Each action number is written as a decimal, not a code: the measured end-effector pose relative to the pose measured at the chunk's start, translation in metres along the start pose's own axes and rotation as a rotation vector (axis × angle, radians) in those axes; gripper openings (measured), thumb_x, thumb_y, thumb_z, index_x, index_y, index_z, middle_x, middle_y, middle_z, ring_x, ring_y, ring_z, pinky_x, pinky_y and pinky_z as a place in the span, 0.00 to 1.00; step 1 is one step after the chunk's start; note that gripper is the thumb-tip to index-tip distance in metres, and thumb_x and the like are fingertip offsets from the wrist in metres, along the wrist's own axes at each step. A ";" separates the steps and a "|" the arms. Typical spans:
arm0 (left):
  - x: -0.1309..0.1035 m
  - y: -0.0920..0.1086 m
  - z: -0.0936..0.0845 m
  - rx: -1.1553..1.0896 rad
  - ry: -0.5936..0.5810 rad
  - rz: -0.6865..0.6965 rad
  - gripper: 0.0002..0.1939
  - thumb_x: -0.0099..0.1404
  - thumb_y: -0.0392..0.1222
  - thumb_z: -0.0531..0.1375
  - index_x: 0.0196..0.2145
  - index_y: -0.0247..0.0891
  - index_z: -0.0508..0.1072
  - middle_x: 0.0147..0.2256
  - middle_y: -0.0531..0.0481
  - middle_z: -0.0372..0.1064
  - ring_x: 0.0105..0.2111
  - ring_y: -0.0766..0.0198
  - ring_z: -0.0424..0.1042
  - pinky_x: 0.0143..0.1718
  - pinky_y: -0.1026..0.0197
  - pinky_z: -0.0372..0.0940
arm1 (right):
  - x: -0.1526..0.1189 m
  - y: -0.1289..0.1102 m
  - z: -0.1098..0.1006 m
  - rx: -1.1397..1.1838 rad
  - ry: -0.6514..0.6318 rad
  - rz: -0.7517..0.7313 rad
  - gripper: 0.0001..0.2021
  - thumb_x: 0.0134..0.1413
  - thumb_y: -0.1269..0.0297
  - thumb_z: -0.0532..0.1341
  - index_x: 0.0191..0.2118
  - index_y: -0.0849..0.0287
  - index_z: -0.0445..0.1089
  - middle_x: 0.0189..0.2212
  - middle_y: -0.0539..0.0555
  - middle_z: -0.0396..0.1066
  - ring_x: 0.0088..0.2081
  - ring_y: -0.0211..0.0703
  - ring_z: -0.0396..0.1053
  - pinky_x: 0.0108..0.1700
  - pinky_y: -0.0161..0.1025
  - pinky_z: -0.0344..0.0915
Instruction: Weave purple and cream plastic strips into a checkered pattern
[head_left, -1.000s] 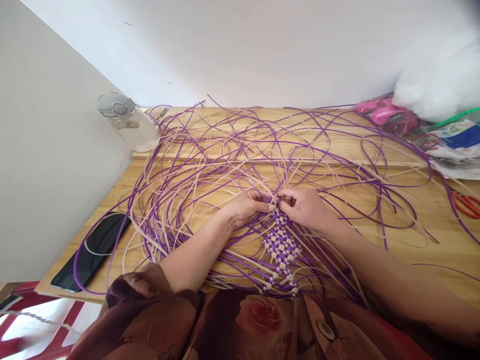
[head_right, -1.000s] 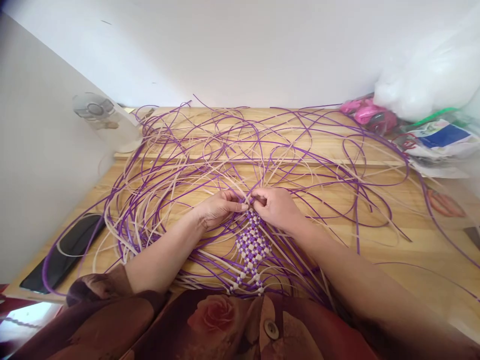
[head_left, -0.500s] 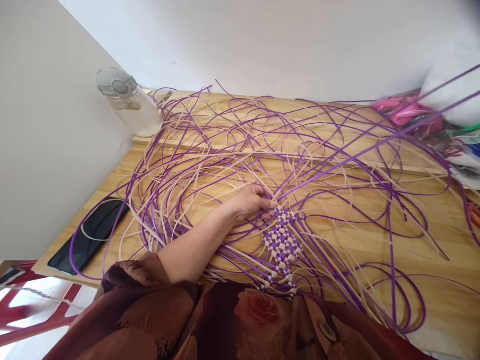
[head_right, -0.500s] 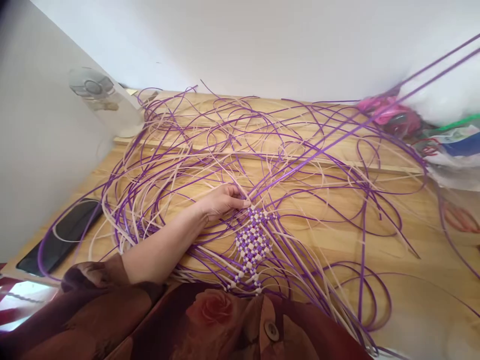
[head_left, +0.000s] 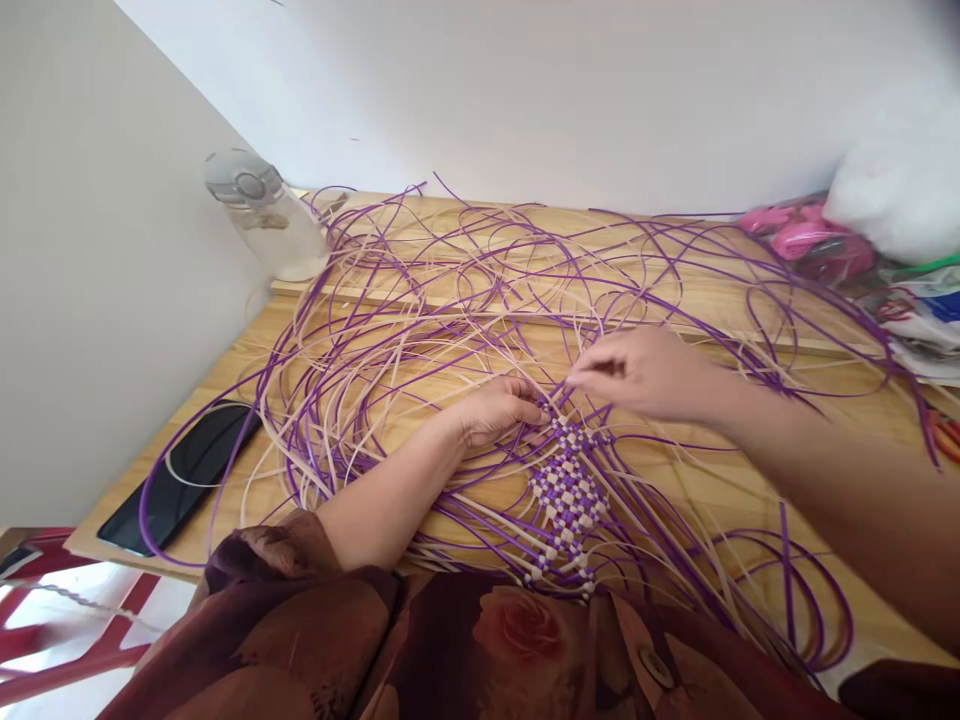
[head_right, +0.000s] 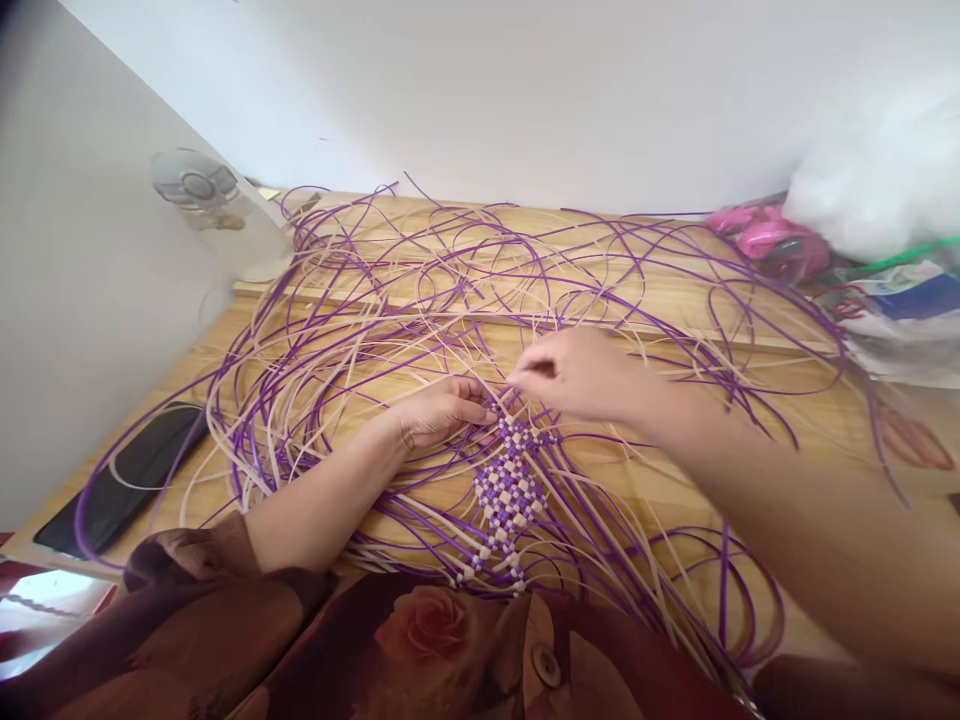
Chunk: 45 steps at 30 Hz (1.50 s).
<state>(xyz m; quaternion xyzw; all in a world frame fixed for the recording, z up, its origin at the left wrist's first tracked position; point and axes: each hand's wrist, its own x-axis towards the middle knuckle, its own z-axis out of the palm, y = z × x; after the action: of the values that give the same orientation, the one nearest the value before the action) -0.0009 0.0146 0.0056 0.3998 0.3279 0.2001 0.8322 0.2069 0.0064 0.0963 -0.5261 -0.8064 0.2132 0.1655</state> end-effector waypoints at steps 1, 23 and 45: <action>0.000 -0.001 -0.001 0.004 -0.017 0.027 0.07 0.46 0.24 0.66 0.25 0.27 0.74 0.23 0.47 0.71 0.22 0.68 0.70 0.27 0.66 0.66 | -0.001 -0.007 0.023 0.016 -0.049 0.010 0.08 0.52 0.58 0.64 0.32 0.55 0.78 0.26 0.48 0.75 0.26 0.37 0.68 0.28 0.34 0.58; 0.000 -0.005 0.002 -0.148 0.029 -0.037 0.10 0.46 0.25 0.68 0.29 0.29 0.75 0.24 0.47 0.73 0.23 0.66 0.72 0.27 0.64 0.70 | -0.028 0.001 0.073 0.476 0.361 0.371 0.13 0.54 0.54 0.61 0.29 0.60 0.68 0.22 0.50 0.69 0.22 0.36 0.63 0.24 0.32 0.58; 0.002 -0.008 0.005 -0.129 0.028 -0.040 0.09 0.47 0.30 0.70 0.28 0.28 0.76 0.25 0.47 0.73 0.22 0.67 0.71 0.28 0.63 0.69 | -0.033 -0.008 0.076 0.578 0.449 0.258 0.11 0.56 0.56 0.62 0.33 0.60 0.66 0.23 0.50 0.68 0.21 0.35 0.64 0.23 0.32 0.61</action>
<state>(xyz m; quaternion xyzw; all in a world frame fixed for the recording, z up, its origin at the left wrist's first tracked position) 0.0047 0.0083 0.0012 0.3359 0.3340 0.2098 0.8553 0.1757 -0.0395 0.0343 -0.5884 -0.5840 0.3302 0.4514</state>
